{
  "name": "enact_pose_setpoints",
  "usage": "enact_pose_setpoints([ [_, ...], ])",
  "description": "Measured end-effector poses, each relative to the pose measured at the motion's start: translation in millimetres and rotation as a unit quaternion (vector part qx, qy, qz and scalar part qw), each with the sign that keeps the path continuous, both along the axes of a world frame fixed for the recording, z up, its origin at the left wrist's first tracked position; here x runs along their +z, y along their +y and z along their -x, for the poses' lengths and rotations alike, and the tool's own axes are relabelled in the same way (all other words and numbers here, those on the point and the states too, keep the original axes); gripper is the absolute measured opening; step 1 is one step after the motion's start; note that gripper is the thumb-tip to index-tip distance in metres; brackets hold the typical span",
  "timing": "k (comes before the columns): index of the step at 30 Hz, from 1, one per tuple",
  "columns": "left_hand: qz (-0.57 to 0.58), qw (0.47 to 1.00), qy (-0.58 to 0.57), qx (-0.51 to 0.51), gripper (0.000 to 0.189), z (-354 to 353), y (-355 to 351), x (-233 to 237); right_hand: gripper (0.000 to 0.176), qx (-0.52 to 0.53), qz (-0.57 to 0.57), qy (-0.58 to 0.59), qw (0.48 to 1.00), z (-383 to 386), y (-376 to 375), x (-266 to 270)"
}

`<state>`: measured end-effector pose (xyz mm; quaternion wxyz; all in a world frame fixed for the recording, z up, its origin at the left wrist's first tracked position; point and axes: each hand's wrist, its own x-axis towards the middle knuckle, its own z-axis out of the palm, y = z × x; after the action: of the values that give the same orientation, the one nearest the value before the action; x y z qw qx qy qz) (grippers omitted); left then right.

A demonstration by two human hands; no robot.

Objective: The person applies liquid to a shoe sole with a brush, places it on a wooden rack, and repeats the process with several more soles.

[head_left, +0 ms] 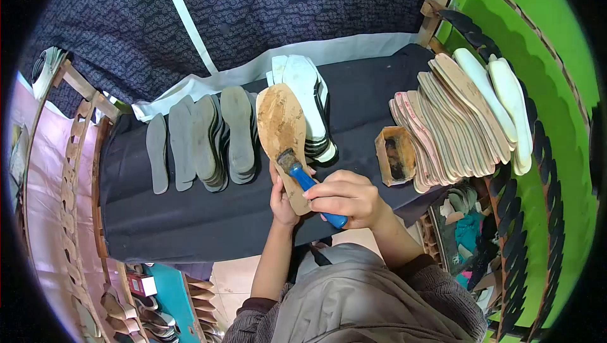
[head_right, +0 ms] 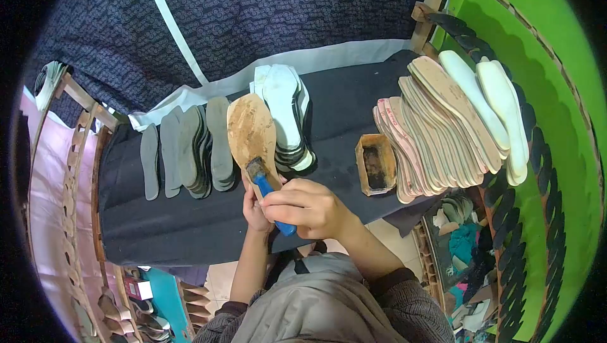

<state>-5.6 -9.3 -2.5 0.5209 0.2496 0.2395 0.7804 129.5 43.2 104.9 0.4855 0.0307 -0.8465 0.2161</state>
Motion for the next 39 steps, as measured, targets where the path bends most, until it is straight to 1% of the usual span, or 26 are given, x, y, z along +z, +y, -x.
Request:
enact_pose_setpoints([
  [3,-0.004,1.000,0.002,-0.014,0.050,2,-1,3,0.022,0.029,0.006,-0.033,0.999,-6,-1,1],
  [5,-0.031,0.999,0.026,-0.033,0.049,3,0,2,0.021,0.072,0.033,-0.063,0.995,-8,-3,3],
  [7,-0.033,0.999,0.021,-0.022,0.049,-1,2,2,0.021,0.062,0.052,-0.062,0.995,-7,-1,3],
  [9,0.024,0.997,-0.016,0.068,0.049,-3,6,-5,0.022,-0.007,-0.003,-0.015,1.000,-4,2,4],
  [10,0.010,0.997,0.040,0.072,0.050,-2,7,-7,0.022,0.003,0.014,-0.016,1.000,-5,1,4],
  [11,0.010,0.996,0.041,0.073,0.050,-1,5,-7,0.022,0.005,0.014,-0.015,1.000,-6,-1,3],
  [13,-0.019,0.999,-0.023,-0.016,0.051,0,-1,5,0.021,0.071,0.028,-0.073,0.994,-10,-5,3],
  [14,-0.033,0.999,-0.029,-0.018,0.051,0,0,5,0.021,0.079,0.023,-0.104,0.991,-11,-8,7],
  [15,-0.033,0.999,-0.030,-0.018,0.051,1,0,4,0.021,0.078,0.024,-0.104,0.991,-11,-7,5],
  [17,-0.104,0.994,-0.018,-0.036,0.050,3,1,3,0.023,0.038,0.056,-0.034,0.997,-10,-1,-2],
  [18,-0.003,0.999,-0.006,0.052,0.051,0,3,-3,0.024,-0.004,0.016,-0.029,0.999,-10,4,3],
  [19,-0.003,0.999,-0.006,0.052,0.051,0,5,-6,0.024,-0.004,0.016,-0.029,0.999,-11,2,2],
  [21,0.037,0.993,-0.008,0.109,0.050,-1,7,-7,0.041,-0.019,0.024,-0.044,0.999,-14,-2,-1],
  [22,-0.074,0.997,-0.012,-0.011,0.049,1,0,3,0.040,0.018,0.016,-0.058,0.998,-13,-5,1],
  [23,-0.075,0.997,-0.013,-0.011,0.049,4,0,1,0.038,0.060,0.024,-0.077,0.995,-13,-9,5],
  [25,-0.061,0.998,-0.029,-0.018,0.049,6,0,-4,0.036,0.080,0.033,-0.104,0.991,-14,-11,8],
  [27,-0.062,0.998,-0.005,-0.002,0.049,2,2,4,0.035,0.020,0.035,-0.057,0.998,-13,-4,-5],
  [28,-0.069,0.981,-0.179,0.019,0.049,-5,1,20,0.025,-0.021,-0.011,-0.024,0.999,-9,1,-8],
  [29,-0.073,0.934,-0.346,0.040,0.049,-8,1,28,0.025,-0.021,-0.011,-0.023,0.999,-8,-1,-8],
  [30,-0.007,0.998,-0.040,0.047,0.049,-2,1,4,0.025,0.000,-0.005,-0.030,1.000,-7,-4,-7],
  [31,-0.007,0.998,-0.039,0.048,0.049,1,1,2,0.025,0.021,0.001,-0.038,0.999,-7,-7,-6],
  [33,-0.026,0.999,-0.031,0.024,0.049,4,0,-1,0.025,0.106,0.020,-0.085,0.991,-5,-13,-7],
  [34,-0.026,0.998,-0.048,0.022,0.048,5,1,-3,0.025,0.085,0.029,-0.073,0.993,-6,-13,-8],
  [37,-0.014,0.999,-0.033,0.035,0.048,3,1,-1,0.025,-0.008,0.037,-0.028,0.999,-7,-5,-11],
  [38,-0.019,0.999,-0.032,0.040,0.048,3,2,-4,0.039,-0.031,0.035,-0.046,0.998,-10,-8,-8],
  [39,-0.018,0.999,-0.033,0.040,0.048,4,2,-3,0.039,-0.031,0.035,-0.046,0.998,-10,-12,-5],
])
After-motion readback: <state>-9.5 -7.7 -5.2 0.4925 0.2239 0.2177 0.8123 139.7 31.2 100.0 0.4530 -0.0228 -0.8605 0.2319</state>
